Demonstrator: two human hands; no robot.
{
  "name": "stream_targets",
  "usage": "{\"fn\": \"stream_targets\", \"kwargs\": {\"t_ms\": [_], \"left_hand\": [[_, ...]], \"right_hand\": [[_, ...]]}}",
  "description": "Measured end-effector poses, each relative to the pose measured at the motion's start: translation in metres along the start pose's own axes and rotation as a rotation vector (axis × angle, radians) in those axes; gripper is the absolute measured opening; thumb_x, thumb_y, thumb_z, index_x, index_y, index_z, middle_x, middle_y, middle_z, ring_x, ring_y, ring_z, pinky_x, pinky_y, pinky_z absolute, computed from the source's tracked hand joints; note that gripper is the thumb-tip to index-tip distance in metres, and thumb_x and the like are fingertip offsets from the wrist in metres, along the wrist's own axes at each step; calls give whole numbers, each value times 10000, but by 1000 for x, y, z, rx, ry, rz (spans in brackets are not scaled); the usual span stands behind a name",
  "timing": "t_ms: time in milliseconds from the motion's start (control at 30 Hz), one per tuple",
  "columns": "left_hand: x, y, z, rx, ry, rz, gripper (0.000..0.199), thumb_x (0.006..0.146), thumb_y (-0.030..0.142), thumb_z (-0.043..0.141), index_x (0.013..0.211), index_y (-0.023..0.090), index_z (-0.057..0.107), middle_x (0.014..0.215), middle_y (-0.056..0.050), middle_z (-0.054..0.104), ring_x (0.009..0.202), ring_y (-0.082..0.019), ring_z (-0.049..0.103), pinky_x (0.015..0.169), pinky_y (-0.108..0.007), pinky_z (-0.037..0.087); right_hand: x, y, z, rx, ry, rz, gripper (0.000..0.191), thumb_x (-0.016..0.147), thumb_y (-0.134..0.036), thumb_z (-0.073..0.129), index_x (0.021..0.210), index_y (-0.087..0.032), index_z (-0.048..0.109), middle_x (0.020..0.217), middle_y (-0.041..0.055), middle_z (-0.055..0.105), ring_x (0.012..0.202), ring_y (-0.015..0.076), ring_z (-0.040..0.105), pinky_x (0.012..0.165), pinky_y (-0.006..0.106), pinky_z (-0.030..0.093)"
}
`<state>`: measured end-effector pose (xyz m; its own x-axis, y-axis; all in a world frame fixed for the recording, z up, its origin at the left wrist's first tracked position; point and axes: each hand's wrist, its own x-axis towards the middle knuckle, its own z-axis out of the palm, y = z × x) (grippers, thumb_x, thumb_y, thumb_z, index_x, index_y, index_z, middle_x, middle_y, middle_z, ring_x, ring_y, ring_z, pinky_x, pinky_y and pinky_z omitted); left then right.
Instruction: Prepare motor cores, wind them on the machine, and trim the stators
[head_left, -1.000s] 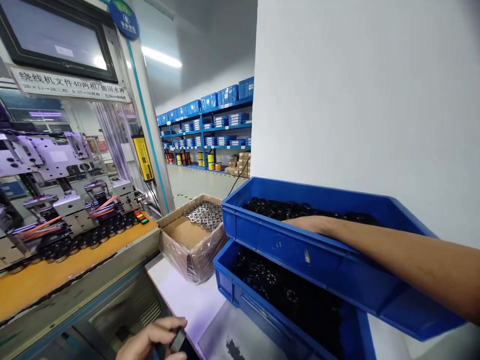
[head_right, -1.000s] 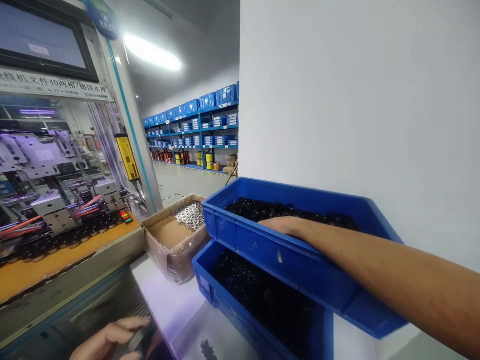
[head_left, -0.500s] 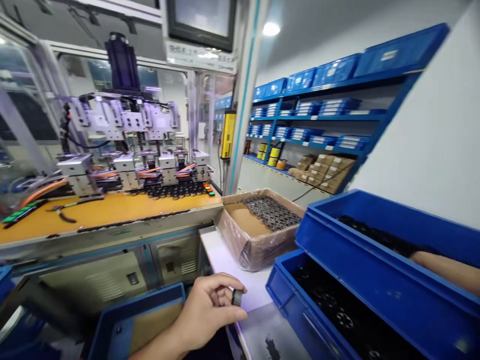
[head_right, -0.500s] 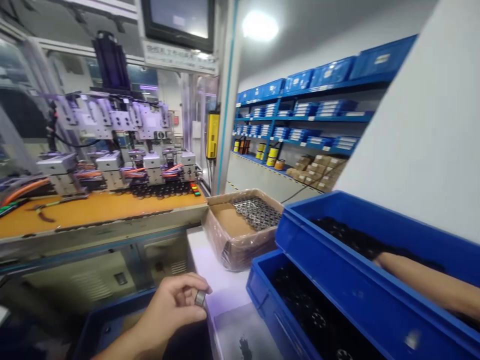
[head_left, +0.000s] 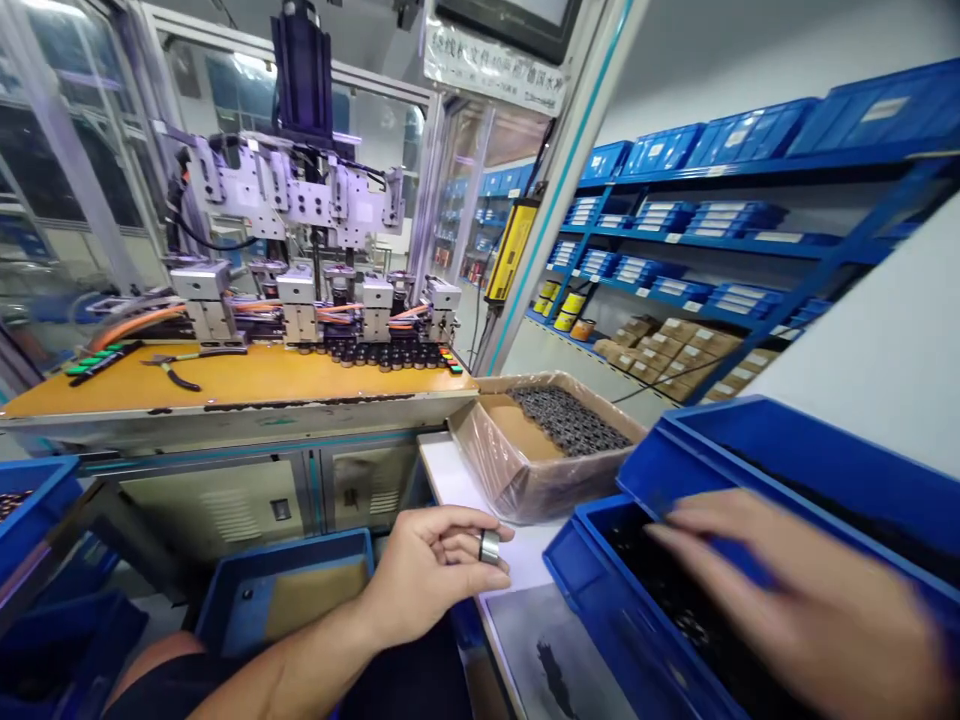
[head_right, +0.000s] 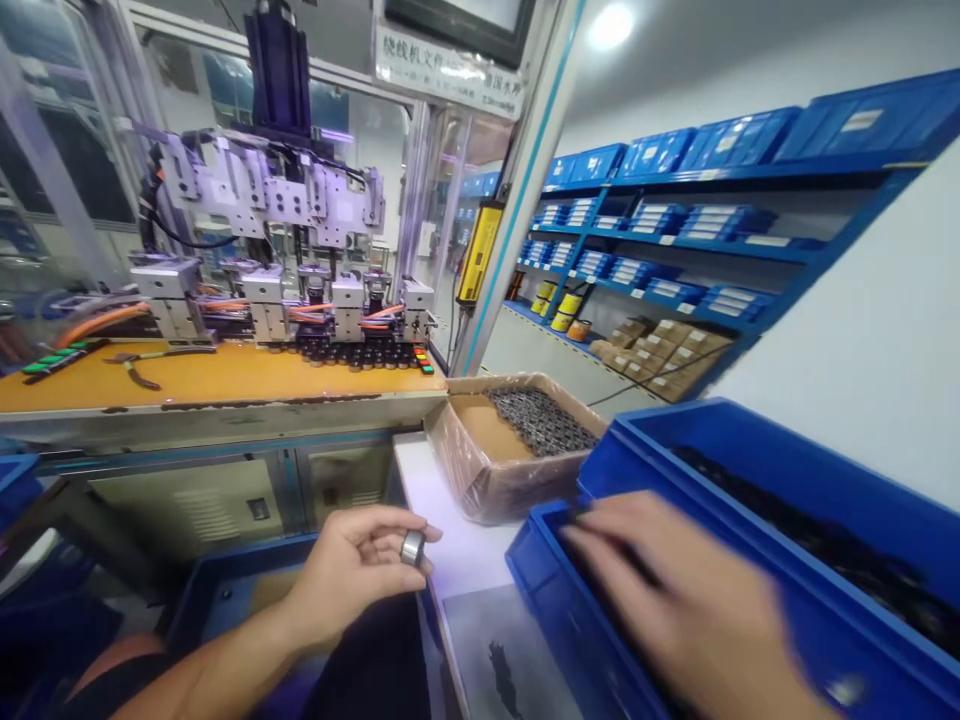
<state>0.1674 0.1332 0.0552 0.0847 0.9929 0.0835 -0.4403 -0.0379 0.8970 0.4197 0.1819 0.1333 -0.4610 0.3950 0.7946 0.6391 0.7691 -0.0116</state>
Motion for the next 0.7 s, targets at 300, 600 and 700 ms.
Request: {"fn": "stream_targets", "kwargs": {"t_ms": [300,600,700], "left_hand": [[-3,-16,16,139,-100,47,356,584,152,882,925,146,781,804,-67,798,720,-174,736,707,-245,583],[2,-26,23,183,-112,88,366,602,131,873,955,126,776,756,-63,786,666,-162,720,650,-228,586],[2,-25,22,170,-108,75,377,581,97,879,943,133,781,726,-40,782,633,-145,713,629,-214,587]], "right_hand": [[-38,-60,58,376,21,-117,121,979,-132,522,921,-160,624,776,47,696,699,146,691,618,231,568],[-53,-38,48,369,-56,-84,180,923,-97,599,1102,-109,613,964,122,670,883,197,679,713,284,595],[-52,-37,47,392,-70,-112,168,942,-93,577,1104,-98,623,981,128,646,858,171,668,700,260,589]]}}
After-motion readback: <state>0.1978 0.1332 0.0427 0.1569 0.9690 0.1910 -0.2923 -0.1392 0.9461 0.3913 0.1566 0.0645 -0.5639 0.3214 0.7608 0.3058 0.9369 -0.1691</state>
